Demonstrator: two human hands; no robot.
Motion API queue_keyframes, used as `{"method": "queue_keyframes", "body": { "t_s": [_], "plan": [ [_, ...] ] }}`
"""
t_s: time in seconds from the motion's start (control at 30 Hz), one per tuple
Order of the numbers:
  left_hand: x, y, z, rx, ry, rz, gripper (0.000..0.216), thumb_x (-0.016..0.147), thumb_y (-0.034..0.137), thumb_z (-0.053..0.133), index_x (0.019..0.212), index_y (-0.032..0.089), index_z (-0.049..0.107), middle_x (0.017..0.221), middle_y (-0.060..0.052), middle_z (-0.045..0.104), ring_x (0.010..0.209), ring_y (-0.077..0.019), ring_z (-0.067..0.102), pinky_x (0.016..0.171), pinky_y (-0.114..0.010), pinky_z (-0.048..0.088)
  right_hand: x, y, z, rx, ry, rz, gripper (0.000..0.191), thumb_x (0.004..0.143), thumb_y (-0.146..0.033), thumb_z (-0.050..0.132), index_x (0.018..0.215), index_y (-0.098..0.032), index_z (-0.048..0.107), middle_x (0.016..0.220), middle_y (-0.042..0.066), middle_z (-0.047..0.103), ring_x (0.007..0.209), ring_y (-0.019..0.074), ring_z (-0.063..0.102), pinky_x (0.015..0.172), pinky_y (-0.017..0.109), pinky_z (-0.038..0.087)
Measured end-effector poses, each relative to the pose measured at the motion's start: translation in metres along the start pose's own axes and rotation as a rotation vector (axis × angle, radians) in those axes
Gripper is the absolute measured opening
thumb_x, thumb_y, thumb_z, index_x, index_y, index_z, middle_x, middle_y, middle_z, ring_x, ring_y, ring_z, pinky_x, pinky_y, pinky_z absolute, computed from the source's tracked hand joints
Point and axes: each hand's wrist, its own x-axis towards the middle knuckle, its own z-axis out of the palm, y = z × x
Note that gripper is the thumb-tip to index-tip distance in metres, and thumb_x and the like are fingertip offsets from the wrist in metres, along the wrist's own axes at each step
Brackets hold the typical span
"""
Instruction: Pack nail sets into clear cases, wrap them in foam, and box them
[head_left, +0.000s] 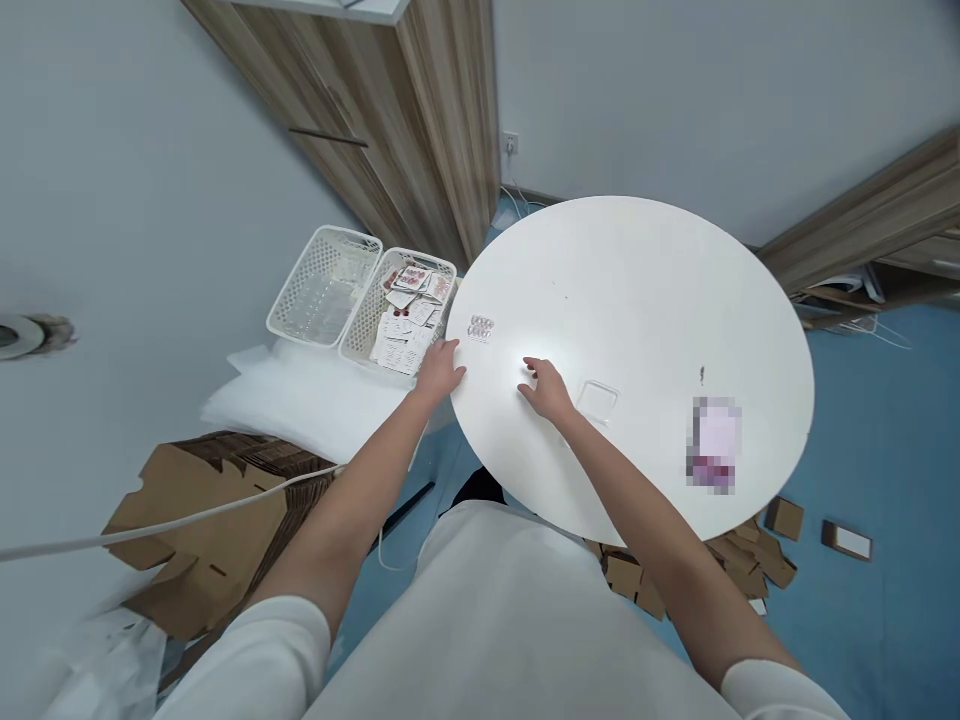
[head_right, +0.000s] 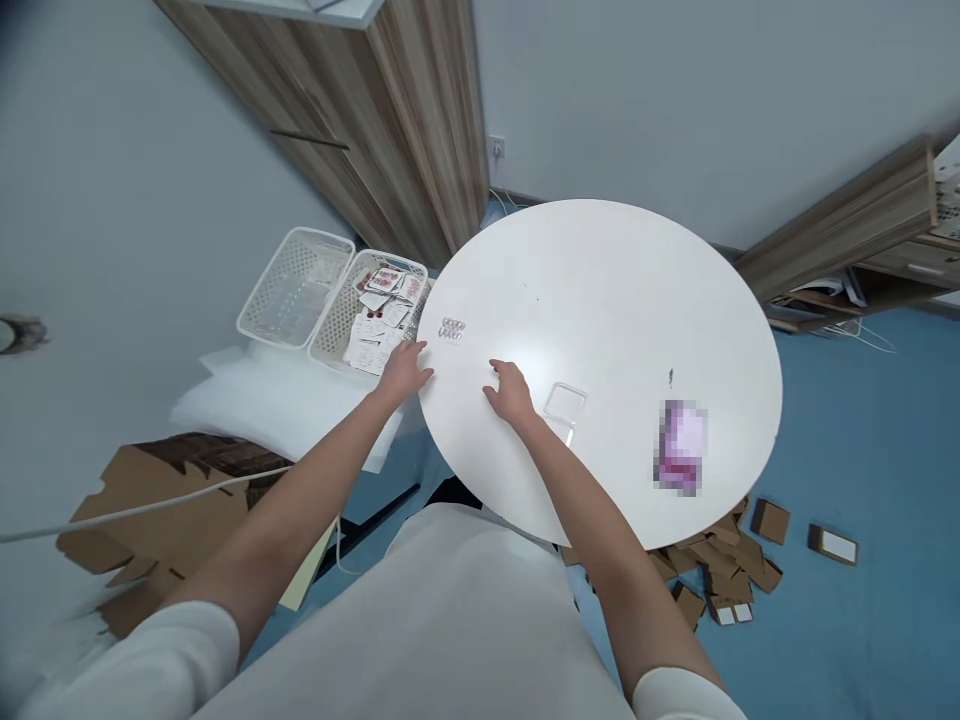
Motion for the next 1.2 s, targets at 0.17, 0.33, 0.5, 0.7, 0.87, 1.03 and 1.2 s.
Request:
{"method": "queue_keyframes", "body": {
  "t_s": [0.17,0.33,0.5,0.7,0.87,1.03,1.2],
  "plan": [
    [0.055,-0.01,-0.018,0.224,-0.135,0.132,0.056,0.071,0.03,0.061,0.122,0.022,0.039,0.118,-0.011,0.041,0.112,-0.0311,0.034,0.091,-0.041,0.029,0.058,-0.009,0.029,-0.225,-0.008,0.051,0.055,0.07,-0.026,0.057,0.122,-0.02,0.041,0.114,0.01,0.044,0.109,0.0277,0.04,0.088,0.042,0.038],
    [0.087,-0.012,-0.021,0.286,-0.222,0.235,0.069,0.066,0.036,0.067,0.125,0.025,0.035,0.122,-0.012,0.035,0.114,-0.0324,0.03,0.092,-0.044,0.021,0.097,-0.016,0.048,-0.306,0.001,0.062,0.067,0.067,-0.032,0.062,0.127,-0.02,0.033,0.116,0.011,0.04,0.109,0.0305,0.037,0.086,0.043,0.039],
    [0.104,-0.014,-0.021,0.292,-0.304,0.267,0.069,0.063,0.039,0.068,0.124,0.028,0.038,0.121,-0.01,0.034,0.114,-0.0336,0.027,0.093,-0.046,0.018,0.117,-0.019,0.052,-0.376,0.01,0.077,0.073,0.063,-0.035,0.066,0.127,-0.02,0.033,0.113,0.011,0.039,0.105,0.03,0.039,0.082,0.041,0.04],
    [0.112,-0.017,-0.02,0.279,-0.332,0.295,0.055,0.061,0.038,0.069,0.112,0.027,0.051,0.116,-0.008,0.036,0.112,-0.0323,0.027,0.092,-0.047,0.017,0.124,-0.018,0.053,-0.396,0.007,0.102,0.066,0.061,-0.032,0.068,0.119,-0.023,0.039,0.109,0.009,0.039,0.101,0.0276,0.041,0.078,0.039,0.041],
    [0.114,-0.017,-0.019,0.238,-0.349,0.289,0.055,0.06,0.037,0.07,0.111,0.027,0.052,0.114,-0.008,0.037,0.111,-0.0325,0.027,0.091,-0.048,0.017,0.126,-0.022,0.053,-0.395,0.016,0.129,0.063,0.059,-0.03,0.069,0.114,-0.025,0.041,0.107,0.008,0.039,0.1,0.0262,0.041,0.076,0.038,0.041],
    [0.113,-0.015,-0.019,0.223,-0.365,0.278,0.054,0.062,0.032,0.067,0.113,0.026,0.049,0.116,-0.008,0.039,0.111,-0.0316,0.029,0.091,-0.046,0.018,0.128,-0.023,0.055,-0.392,0.039,0.158,0.058,0.056,-0.027,0.07,0.108,-0.024,0.044,0.106,0.007,0.04,0.098,0.0256,0.041,0.075,0.037,0.041],
    [0.102,-0.015,-0.015,0.193,-0.346,0.279,0.054,0.068,0.023,0.06,0.118,0.025,0.042,0.117,-0.009,0.046,0.111,-0.0297,0.033,0.09,-0.044,0.019,0.123,-0.018,0.058,-0.348,0.085,0.13,0.056,0.057,-0.026,0.068,0.107,-0.023,0.042,0.107,0.008,0.044,0.097,0.0258,0.043,0.076,0.038,0.039]
  ]
}}
